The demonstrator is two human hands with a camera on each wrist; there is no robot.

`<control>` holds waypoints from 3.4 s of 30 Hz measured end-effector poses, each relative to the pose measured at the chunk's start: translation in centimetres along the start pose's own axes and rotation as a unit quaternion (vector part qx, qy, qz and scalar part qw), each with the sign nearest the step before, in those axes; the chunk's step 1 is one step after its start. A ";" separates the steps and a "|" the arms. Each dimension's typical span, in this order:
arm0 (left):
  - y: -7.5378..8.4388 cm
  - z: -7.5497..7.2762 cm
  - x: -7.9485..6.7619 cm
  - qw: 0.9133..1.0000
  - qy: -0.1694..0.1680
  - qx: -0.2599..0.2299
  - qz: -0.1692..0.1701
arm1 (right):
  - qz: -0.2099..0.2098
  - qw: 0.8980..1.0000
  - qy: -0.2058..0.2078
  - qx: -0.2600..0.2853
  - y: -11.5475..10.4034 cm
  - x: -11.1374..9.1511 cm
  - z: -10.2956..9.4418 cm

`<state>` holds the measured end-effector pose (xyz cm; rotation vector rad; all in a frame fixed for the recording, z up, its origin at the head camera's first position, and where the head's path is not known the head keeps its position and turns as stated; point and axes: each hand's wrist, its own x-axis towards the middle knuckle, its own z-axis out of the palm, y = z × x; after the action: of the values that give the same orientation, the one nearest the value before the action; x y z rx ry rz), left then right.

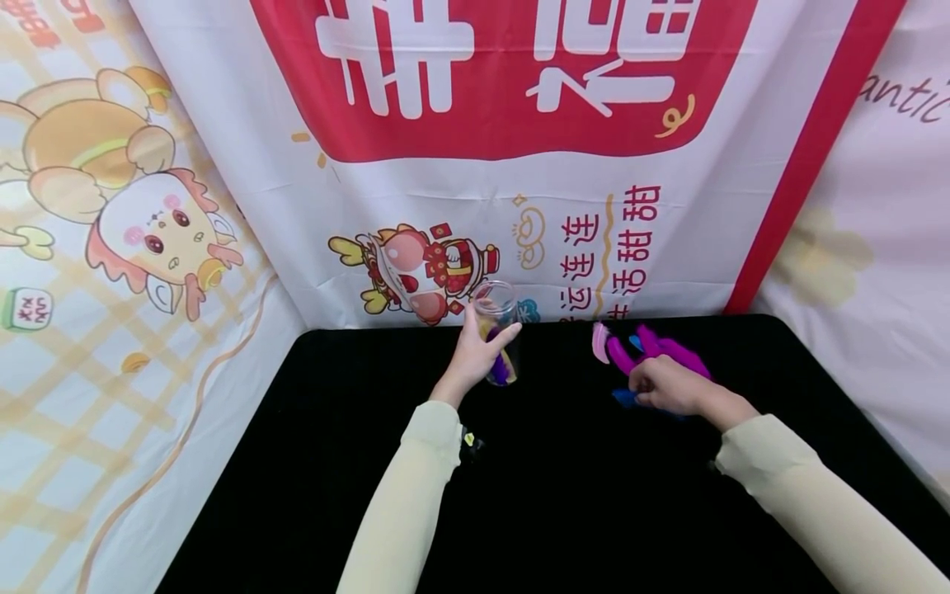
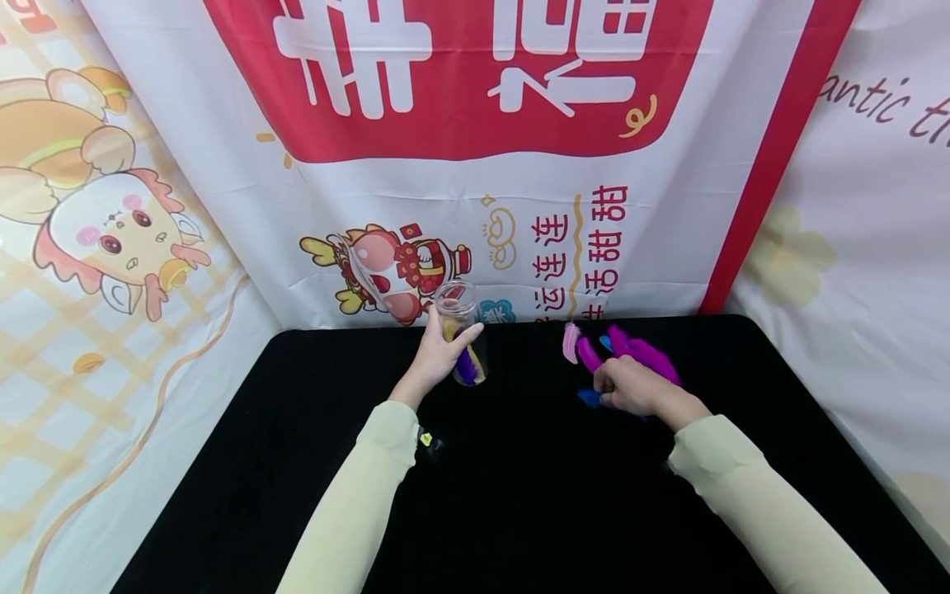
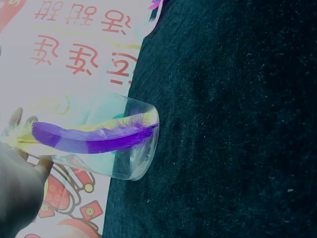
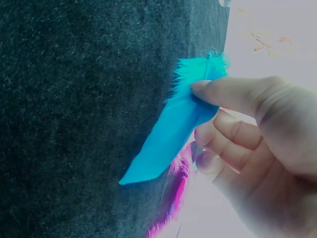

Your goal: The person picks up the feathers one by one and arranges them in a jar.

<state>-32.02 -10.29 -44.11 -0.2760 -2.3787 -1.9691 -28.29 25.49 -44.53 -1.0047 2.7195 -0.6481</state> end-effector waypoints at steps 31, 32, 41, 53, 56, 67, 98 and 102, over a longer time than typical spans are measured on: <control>-0.1 0.1 -0.2 1.000 0.007 0.008 0.012 | 0.027 0.999 0.024 0.034 -0.9 0.2 -0.8; -0.1 0.1 -0.2 1.000 0.008 0.008 0.013 | 0.025 0.999 0.025 0.036 -0.9 0.2 -0.8; -0.1 0.2 -0.3 1.000 0.009 0.001 0.016 | 0.026 0.999 0.029 0.035 -0.8 0.4 -0.3; 0.1 0.1 -0.4 1.000 0.014 0.013 0.015 | 0.035 0.998 0.027 0.040 -1.1 0.6 -0.7; 0.1 0.1 -0.3 1.000 0.011 0.011 0.013 | 0.037 0.998 0.028 0.040 -1.0 0.7 -0.6; 0.1 0.1 -0.4 1.000 0.006 0.013 0.007 | 0.031 0.998 0.041 0.036 -1.3 0.7 -0.6; 0.0 0.1 -0.4 1.000 0.001 -0.001 0.016 | 0.035 0.997 0.044 0.061 -2.5 0.7 -1.2; 0.0 0.1 -0.3 1.000 0.000 -0.001 0.016 | 0.032 0.996 0.050 0.064 -2.6 0.8 -1.4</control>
<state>-31.71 -10.27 -44.20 -0.3127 -2.3562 -1.9590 -27.81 23.69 -42.16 -0.8756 2.7415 -0.8707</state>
